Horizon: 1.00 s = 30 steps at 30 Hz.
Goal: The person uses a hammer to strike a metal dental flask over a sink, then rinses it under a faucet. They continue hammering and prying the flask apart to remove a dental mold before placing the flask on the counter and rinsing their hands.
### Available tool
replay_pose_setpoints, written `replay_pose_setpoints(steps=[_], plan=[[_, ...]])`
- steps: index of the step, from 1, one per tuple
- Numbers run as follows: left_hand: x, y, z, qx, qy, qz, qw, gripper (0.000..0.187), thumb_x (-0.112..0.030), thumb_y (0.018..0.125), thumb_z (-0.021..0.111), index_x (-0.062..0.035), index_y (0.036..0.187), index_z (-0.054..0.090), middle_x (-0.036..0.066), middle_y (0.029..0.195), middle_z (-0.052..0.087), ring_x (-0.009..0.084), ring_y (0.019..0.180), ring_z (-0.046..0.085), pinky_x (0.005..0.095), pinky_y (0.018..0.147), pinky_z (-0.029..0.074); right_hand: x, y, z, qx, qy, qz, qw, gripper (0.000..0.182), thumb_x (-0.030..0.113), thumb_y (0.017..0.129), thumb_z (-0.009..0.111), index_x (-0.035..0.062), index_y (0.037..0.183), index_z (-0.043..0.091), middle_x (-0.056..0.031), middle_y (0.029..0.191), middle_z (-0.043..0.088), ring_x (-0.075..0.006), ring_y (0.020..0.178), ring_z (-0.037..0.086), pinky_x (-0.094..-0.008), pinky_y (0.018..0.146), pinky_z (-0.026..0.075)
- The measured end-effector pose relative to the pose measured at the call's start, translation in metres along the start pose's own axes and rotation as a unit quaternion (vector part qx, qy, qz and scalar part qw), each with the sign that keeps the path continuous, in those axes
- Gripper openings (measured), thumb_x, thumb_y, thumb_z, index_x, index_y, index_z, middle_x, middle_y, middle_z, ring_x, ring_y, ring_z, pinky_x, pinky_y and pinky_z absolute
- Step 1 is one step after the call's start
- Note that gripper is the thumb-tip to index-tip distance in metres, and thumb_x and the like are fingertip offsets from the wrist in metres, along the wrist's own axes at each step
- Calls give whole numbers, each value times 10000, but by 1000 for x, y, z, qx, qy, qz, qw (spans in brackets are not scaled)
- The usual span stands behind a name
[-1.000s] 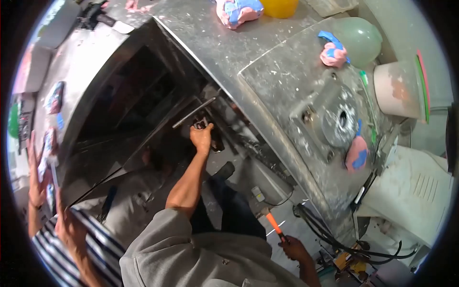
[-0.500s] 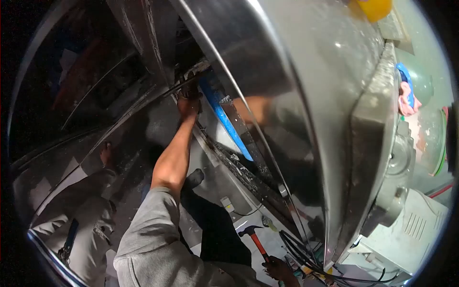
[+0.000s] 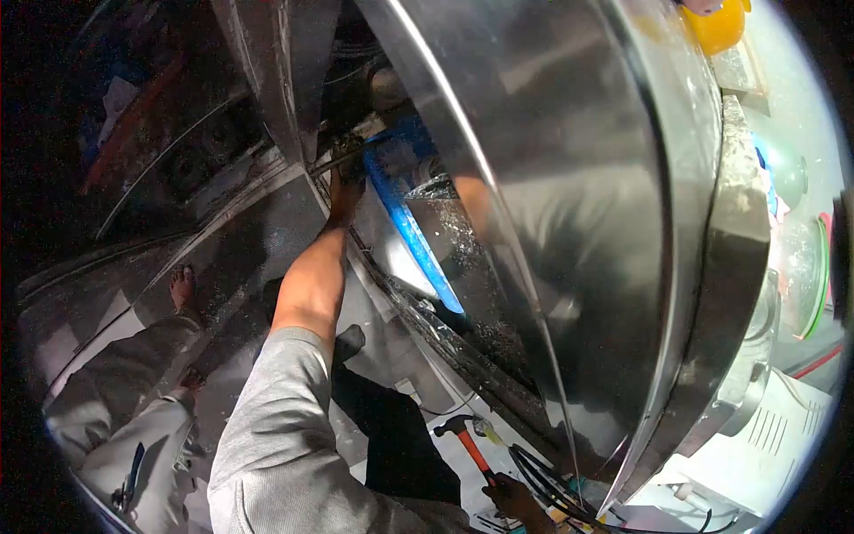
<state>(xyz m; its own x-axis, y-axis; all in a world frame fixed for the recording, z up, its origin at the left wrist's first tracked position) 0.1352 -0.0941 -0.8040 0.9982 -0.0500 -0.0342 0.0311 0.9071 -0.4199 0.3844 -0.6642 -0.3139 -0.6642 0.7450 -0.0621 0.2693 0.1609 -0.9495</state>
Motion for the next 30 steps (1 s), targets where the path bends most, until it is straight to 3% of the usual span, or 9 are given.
replay_pose_setpoints(steps=[2,5,9,12,22,24,27,28,30], plan=[[-15,-4,21,-52,411,70,907,476,-247,869,666,-57,1263,478,89,1119,586,209,942,567,345,807,465,3,-3,-1,14,76,48,996,285,320,892,650,65,995,574,4,637,500,-101,546,422,-276,503,344],[-40,18,43,-20,549,223,805,535,-227,865,667,-63,1316,429,99,1172,572,237,1015,561,351,877,449,25,-14,1,28,124,104,986,280,340,905,627,77,986,573,-2,629,496,-111,536,425,-282,502,351],[-48,7,64,-72,519,151,838,551,-207,847,683,-59,1313,428,104,1174,567,244,1029,562,349,890,446,46,-9,7,-40,23,-93,995,289,369,918,594,88,977,565,-13,612,493,-131,521,459,-304,508,396],[-29,19,22,5,411,216,886,567,-210,828,702,-38,1302,442,114,1193,564,251,1047,551,344,897,442,25,1,22,19,57,59,996,266,347,911,605,93,970,553,-12,605,489,-132,506,474,-305,488,405],[-44,17,0,-18,545,73,835,626,-338,847,665,-8,1326,434,190,1300,507,297,1153,513,374,957,415,34,8,25,43,40,56,997,275,338,892,624,84,940,530,-52,625,525,-188,539,510,-348,517,404],[-55,15,-53,-39,636,-29,770,634,-351,849,660,-7,1330,431,198,1309,501,303,1162,510,378,964,411,54,3,14,-30,-29,-97,994,323,385,906,567,77,979,501,-166,651,591,-408,656,614,-486,581,461],[-76,-89,31,-6,692,-16,722,616,-314,897,537,-2,1401,371,252,1434,376,383,1339,352,428,1041,350,76,-15,4,-31,-33,-78,996,339,396,901,577,75,979,498,-159,646,583,-406,656,612,-469,593,457],[-81,-86,-44,-75,786,79,609,601,-312,885,536,-4,1383,399,254,1426,387,388,1325,367,432,1035,352,83,-22,2,-29,-7,-80,996,341,397,900,578,75,978,499,-158,654,587,-404,662,614,-465,600,457],[-107,-194,49,-180,787,-205,553,580,-355,866,548,33,1293,492,261,1243,566,405,1173,528,436,984,398,98,-40,0,-48,20,-134,990,347,405,902,575,73,973,504,-158,671,590,-396,673,616,-466,612,458]])
Point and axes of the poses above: each hand's wrist, its own y-axis towards the middle knuckle, its own z-axis out of the palm, x = y × z, the point moved 7 cm from there along y, towards the middle knuckle
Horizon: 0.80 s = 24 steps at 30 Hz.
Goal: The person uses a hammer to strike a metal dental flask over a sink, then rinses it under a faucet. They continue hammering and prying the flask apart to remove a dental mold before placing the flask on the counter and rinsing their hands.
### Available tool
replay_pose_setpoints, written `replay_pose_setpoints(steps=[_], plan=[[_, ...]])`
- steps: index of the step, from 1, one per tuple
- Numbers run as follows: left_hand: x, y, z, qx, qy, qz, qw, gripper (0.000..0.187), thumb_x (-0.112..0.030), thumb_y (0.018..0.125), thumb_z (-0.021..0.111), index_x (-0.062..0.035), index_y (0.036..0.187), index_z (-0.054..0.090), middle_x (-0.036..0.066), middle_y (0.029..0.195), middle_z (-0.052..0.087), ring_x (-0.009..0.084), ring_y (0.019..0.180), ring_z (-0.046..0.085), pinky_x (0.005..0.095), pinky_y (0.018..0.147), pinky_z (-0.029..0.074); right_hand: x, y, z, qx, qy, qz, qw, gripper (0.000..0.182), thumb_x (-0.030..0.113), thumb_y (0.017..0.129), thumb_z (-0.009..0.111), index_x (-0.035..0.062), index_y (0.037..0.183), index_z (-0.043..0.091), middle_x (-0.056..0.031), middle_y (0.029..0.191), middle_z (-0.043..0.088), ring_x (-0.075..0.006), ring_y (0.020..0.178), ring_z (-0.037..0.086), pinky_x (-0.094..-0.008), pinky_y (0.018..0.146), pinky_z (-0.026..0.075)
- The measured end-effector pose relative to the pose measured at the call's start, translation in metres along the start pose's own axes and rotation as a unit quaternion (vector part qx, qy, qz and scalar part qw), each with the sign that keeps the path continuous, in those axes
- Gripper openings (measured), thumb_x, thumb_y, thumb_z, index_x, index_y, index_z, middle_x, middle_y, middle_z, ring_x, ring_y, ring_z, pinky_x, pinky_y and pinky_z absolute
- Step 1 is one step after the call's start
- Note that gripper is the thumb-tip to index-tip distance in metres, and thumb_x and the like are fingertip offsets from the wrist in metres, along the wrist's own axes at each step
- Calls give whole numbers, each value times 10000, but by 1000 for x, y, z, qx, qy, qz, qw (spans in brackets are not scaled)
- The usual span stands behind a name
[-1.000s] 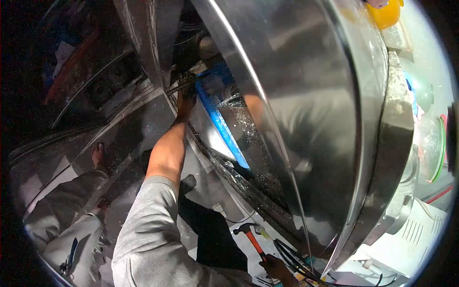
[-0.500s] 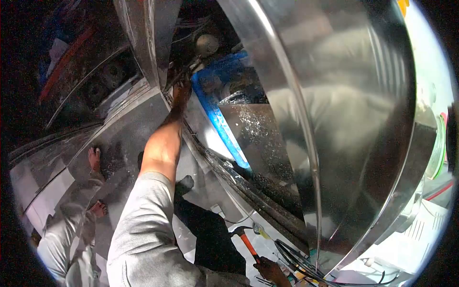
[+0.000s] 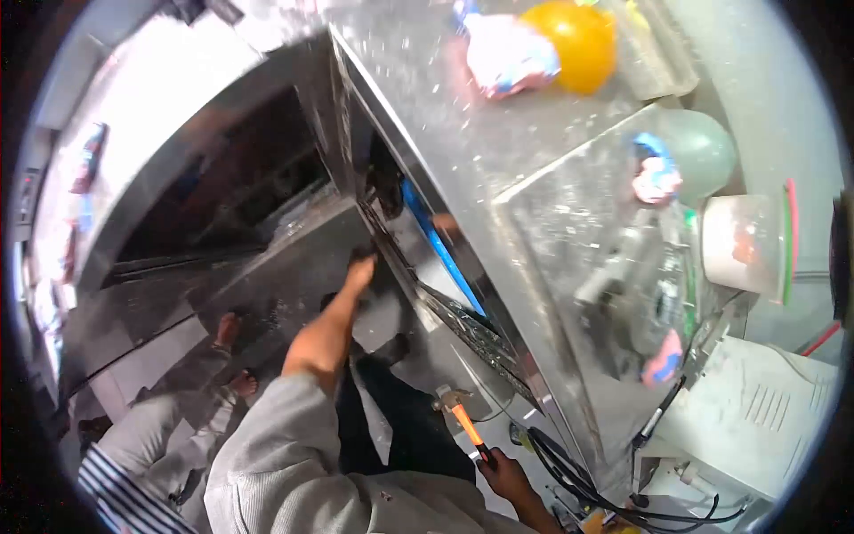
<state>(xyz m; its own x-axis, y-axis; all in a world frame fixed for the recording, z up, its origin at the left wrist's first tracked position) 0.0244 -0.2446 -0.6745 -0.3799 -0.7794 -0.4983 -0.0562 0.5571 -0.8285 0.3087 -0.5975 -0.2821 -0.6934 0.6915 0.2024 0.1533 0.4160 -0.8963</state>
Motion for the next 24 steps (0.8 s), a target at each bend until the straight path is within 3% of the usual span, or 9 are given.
replay_pose_setpoints(steps=[2,4,6,10,12,13,15,18,24], plan=[[20,-68,-25,-129,-31,113,985,464,-320,874,565,38,1168,549,243,1091,629,360,1042,601,412,898,452,40,-19,-15,32,3,-12,999,356,413,904,570,75,1003,517,-169,723,611,-394,724,628,-467,640,466],[0,-168,-53,-148,-70,213,963,286,-221,908,565,6,1081,555,169,918,633,281,879,613,345,825,479,70,-39,-28,19,18,-61,998,385,433,898,573,84,1058,530,-195,807,636,-402,808,635,-450,678,476],[-9,-237,-71,-104,-179,277,938,235,-139,905,563,-19,1107,561,100,915,634,190,871,609,310,797,482,94,-60,-39,17,21,-104,994,435,460,881,588,88,1100,537,-218,891,645,-411,880,629,-433,708,483],[-147,-412,-144,-114,-180,395,893,230,-21,889,531,-23,1118,558,27,863,584,103,833,562,264,783,465,154,-110,-91,-112,127,-278,946,343,347,851,680,38,934,556,-187,803,626,-374,810,646,-382,638,481],[-231,-463,-180,-153,-173,495,838,224,12,889,477,-15,1100,547,31,844,563,105,790,532,248,730,445,179,-131,-120,-133,209,-371,895,302,295,853,687,30,883,544,-144,703,589,-297,641,627,-362,548,451],[-268,-474,-196,-149,-172,523,821,202,-15,903,494,-11,1097,548,37,863,568,110,808,540,254,745,448,185,-136,-130,-129,208,-377,893,302,295,853,687,30,883,544,-144,703,589,-297,641,627,-362,548,451],[-343,-491,-219,-166,-151,577,785,193,-58,910,520,-3,1092,555,49,890,581,116,815,543,255,741,452,190,-143,-150,-109,291,-352,883,237,238,877,669,34,886,548,-71,641,555,-157,509,529,-316,474,403],[-464,-477,-238,-202,-67,664,717,216,-114,899,554,2,1081,577,50,908,602,119,820,560,254,738,461,217,-176,-190,-75,402,-324,853,150,164,893,646,48,900,551,2,631,525,-51,486,446,-242,439,347],[-649,-281,-258,-171,243,560,773,412,-301,790,621,-22,1094,616,203,990,665,347,968,631,406,852,482,263,-187,-237,-98,447,-297,838,131,117,905,615,44,967,526,39,636,488,-15,491,411,-197,445,326]])
Point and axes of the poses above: each hand's wrist, its own y-axis towards the middle knuckle, its own z-axis out of the palm, x = y × z, the point moved 7 cm from there along y, towards the middle knuckle
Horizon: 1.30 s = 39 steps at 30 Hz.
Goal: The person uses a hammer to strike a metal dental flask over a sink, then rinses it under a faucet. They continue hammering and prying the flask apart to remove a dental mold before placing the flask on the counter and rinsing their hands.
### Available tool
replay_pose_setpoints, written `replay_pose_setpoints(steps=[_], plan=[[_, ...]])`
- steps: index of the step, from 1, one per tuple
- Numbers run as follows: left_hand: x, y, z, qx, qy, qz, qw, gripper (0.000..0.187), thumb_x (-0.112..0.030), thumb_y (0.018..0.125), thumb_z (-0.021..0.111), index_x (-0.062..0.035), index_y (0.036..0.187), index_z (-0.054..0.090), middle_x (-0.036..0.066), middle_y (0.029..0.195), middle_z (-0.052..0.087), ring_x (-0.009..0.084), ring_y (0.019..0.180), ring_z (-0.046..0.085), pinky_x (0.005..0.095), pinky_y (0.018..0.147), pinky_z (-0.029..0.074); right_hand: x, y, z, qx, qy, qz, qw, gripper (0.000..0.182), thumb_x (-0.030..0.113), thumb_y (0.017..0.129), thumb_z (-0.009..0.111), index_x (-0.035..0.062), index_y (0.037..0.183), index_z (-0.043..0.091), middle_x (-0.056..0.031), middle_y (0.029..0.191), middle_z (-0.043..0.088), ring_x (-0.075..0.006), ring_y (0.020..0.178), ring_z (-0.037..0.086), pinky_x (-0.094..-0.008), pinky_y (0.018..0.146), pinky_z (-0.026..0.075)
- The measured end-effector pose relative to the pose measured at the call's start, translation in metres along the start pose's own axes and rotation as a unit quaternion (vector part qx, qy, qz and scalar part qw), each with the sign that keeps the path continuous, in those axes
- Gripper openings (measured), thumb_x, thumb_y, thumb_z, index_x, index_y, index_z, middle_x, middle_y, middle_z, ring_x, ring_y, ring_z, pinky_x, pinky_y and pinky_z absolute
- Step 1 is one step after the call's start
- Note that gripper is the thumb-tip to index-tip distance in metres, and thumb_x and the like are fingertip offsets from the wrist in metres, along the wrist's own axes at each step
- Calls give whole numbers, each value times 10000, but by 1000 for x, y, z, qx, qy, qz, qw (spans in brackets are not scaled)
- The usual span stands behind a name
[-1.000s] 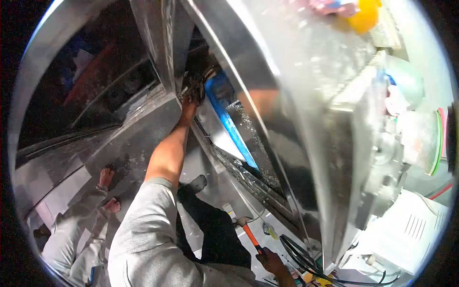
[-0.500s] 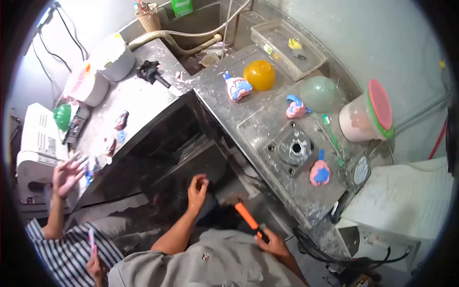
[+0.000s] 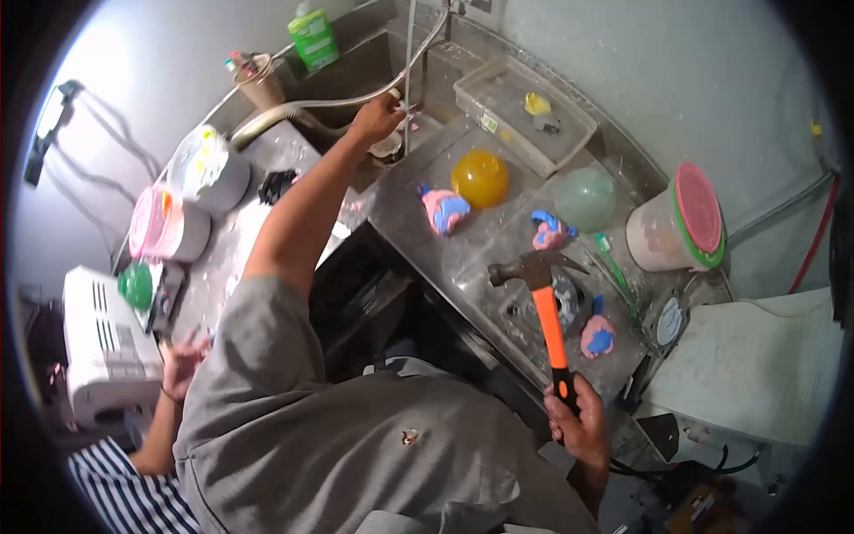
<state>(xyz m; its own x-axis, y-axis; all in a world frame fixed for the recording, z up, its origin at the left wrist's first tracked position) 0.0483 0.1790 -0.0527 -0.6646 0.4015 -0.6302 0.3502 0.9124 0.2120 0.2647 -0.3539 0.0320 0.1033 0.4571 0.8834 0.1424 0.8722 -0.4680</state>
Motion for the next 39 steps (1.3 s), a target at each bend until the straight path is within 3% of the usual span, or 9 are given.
replay_pose_setpoints(steps=[5,8,11,15,18,20,30,36,39], plan=[[104,85,78,177,138,-9,974,525,-405,791,646,6,1115,604,217,1088,644,350,1019,620,423,881,473,30,27,34,-127,36,99,986,170,143,889,623,45,994,532,52,645,474,-20,497,399,-201,440,290],[143,101,116,221,179,-106,953,694,-537,741,644,-8,1185,576,236,1166,612,375,1108,580,438,956,439,46,45,51,-190,59,161,967,226,173,867,633,40,1016,528,51,616,459,-23,479,386,-198,435,272],[187,112,149,198,226,-181,936,1035,-662,662,651,-34,1424,341,236,1424,399,397,1320,384,476,1077,332,53,56,55,-228,63,211,948,213,156,860,635,39,996,519,43,579,443,-30,441,374,-205,410,264],[197,101,160,269,232,-320,879,1172,-677,619,705,-61,1479,199,225,1470,310,401,1347,335,503,1085,319,60,70,58,-247,85,212,942,203,140,854,638,40,973,508,38,555,433,-38,396,364,-212,373,262],[212,81,182,292,215,-356,861,1103,-628,628,734,-148,1475,214,168,1492,269,397,1354,296,645,1004,318,67,79,59,-251,74,219,940,201,135,856,640,42,972,505,37,560,439,-38,390,365,-213,367,269],[205,58,180,249,179,-382,871,1014,-538,648,773,-203,1448,248,132,1449,332,374,1326,338,626,980,348,70,84,63,-242,75,227,940,203,136,858,642,42,973,504,37,565,443,-38,391,365,-213,368,273],[154,38,201,441,290,48,848,937,-260,664,824,-176,1430,291,126,1485,324,373,1338,351,630,1023,307,89,123,61,-177,10,228,957,222,145,860,660,32,1004,534,34,606,478,-38,457,420,-209,419,320],[141,24,224,416,241,36,876,997,-365,637,820,-219,1451,264,208,1481,305,417,1373,272,587,1083,263,89,130,52,-166,-21,224,960,264,157,866,658,17,1056,538,40,611,480,-33,458,417,-212,419,314],[156,23,223,373,233,-115,891,1040,-450,655,804,-262,1476,194,193,1527,211,386,1402,213,658,1013,325,90,130,47,-158,-29,215,963,259,158,868,656,15,1051,540,43,605,477,-32,451,414,-213,416,312]])
Point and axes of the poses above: each hand's wrist, its own y-axis towards the middle knuckle, its own z-axis out of the palm, x = y × z, the point moved 7 cm from there along y, towards the middle knuckle
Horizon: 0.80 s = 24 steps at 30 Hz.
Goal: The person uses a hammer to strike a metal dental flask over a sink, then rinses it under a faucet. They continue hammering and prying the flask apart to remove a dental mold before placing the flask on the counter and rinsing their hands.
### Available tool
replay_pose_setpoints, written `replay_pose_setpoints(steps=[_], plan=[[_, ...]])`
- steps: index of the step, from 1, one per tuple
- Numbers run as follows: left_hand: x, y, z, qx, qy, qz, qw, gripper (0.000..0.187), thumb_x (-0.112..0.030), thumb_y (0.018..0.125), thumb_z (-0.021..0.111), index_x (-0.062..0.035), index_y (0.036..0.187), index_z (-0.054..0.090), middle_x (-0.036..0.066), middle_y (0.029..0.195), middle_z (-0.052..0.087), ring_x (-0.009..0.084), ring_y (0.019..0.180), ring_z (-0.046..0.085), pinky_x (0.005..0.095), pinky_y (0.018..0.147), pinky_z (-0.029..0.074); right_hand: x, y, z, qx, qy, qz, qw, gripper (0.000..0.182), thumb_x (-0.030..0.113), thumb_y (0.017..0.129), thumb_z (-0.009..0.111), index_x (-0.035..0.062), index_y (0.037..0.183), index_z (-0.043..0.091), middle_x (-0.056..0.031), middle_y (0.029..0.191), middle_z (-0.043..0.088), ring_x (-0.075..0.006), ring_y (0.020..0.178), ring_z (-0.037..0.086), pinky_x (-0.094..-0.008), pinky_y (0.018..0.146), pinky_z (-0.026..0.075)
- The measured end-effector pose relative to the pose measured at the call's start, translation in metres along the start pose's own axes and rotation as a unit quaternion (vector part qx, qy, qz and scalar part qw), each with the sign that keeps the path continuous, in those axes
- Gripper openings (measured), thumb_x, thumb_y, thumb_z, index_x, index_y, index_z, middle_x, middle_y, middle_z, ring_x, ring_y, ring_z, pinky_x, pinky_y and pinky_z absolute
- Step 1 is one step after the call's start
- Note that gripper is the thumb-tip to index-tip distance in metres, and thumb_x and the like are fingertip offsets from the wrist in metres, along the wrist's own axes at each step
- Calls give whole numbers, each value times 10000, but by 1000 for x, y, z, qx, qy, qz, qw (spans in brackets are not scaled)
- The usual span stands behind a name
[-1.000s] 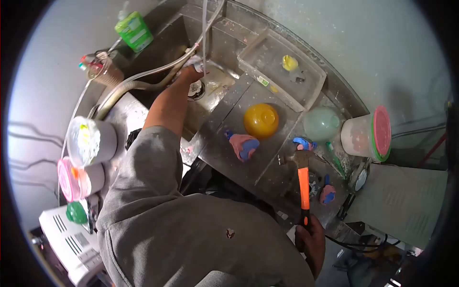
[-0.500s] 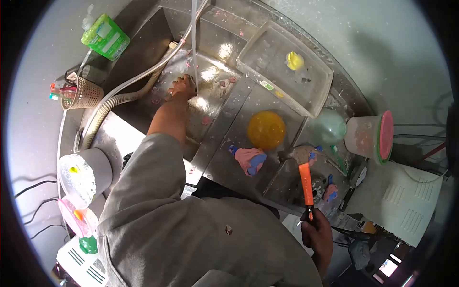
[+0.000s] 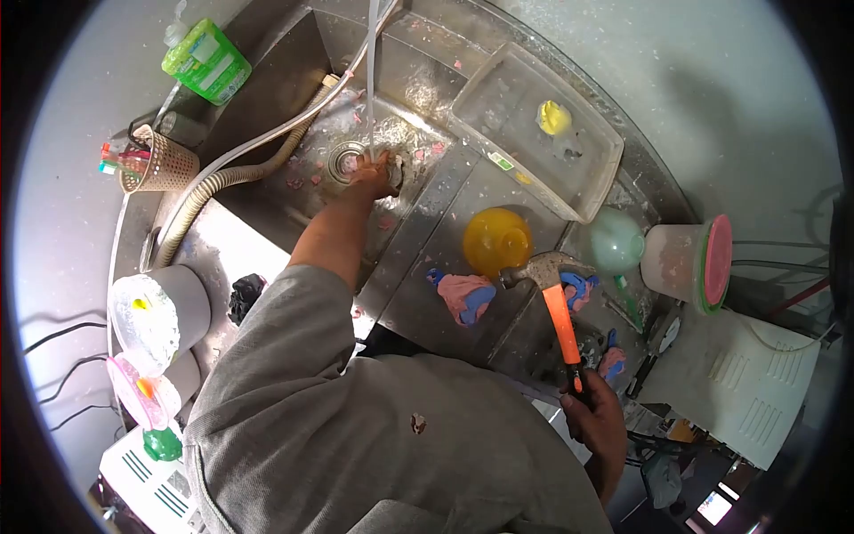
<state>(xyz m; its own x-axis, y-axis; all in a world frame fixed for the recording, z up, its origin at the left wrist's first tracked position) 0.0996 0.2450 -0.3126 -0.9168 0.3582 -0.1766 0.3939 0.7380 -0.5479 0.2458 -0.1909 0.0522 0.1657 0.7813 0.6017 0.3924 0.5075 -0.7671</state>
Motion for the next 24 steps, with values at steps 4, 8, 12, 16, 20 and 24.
replay_pose_setpoints(steps=[4,8,12,16,20,24], plan=[[-4,11,10,15,-30,-31,999,1050,-433,636,814,-271,1476,205,231,1477,301,432,1358,282,605,993,388,2,4,-4,-8,-20,-13,1000,238,158,868,658,16,1021,544,42,603,475,-34,440,405,-214,411,309],[-1,8,-4,-9,-54,14,998,995,-400,604,820,-255,1436,294,261,1400,366,446,1279,385,478,1012,426,-2,9,-5,5,-6,-3,1000,232,167,870,658,20,1011,546,42,603,475,-34,446,406,-214,414,313],[10,11,-9,-7,-106,7,994,998,-439,547,839,-211,1394,362,271,1371,410,424,1232,456,448,997,445,1,18,-5,8,-33,-6,999,253,212,866,669,27,999,558,27,637,501,-39,483,423,-217,443,328],[28,13,-27,-28,-210,6,977,943,-420,538,854,-107,1324,438,194,1171,610,321,1085,597,405,941,481,5,23,-6,7,-70,-12,997,275,234,855,678,31,1008,574,16,689,535,-44,514,440,-220,472,341],[54,39,12,6,-585,-63,809,886,-330,569,872,-61,1298,446,161,1113,623,271,984,627,332,836,521,10,27,-4,31,-67,-5,997,275,222,854,674,32,1028,576,15,715,551,-43,524,451,-220,477,346],[49,29,12,27,-608,-105,786,897,-343,587,870,-58,1317,434,166,1126,622,269,967,637,339,825,530,13,30,-4,29,-80,-2,996,265,213,853,672,33,1021,575,8,744,564,-42,532,451,-219,479,347]])
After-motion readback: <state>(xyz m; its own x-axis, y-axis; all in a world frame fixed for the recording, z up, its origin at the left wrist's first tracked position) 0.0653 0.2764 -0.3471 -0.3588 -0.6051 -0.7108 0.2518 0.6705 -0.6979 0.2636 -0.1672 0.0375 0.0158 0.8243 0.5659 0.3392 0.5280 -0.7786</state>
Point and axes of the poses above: each hand's wrist, its own y-axis towards the middle knuckle, its own z-axis out of the palm, x = y × z, the point moved 7 cm from there along y, towards the middle knuckle
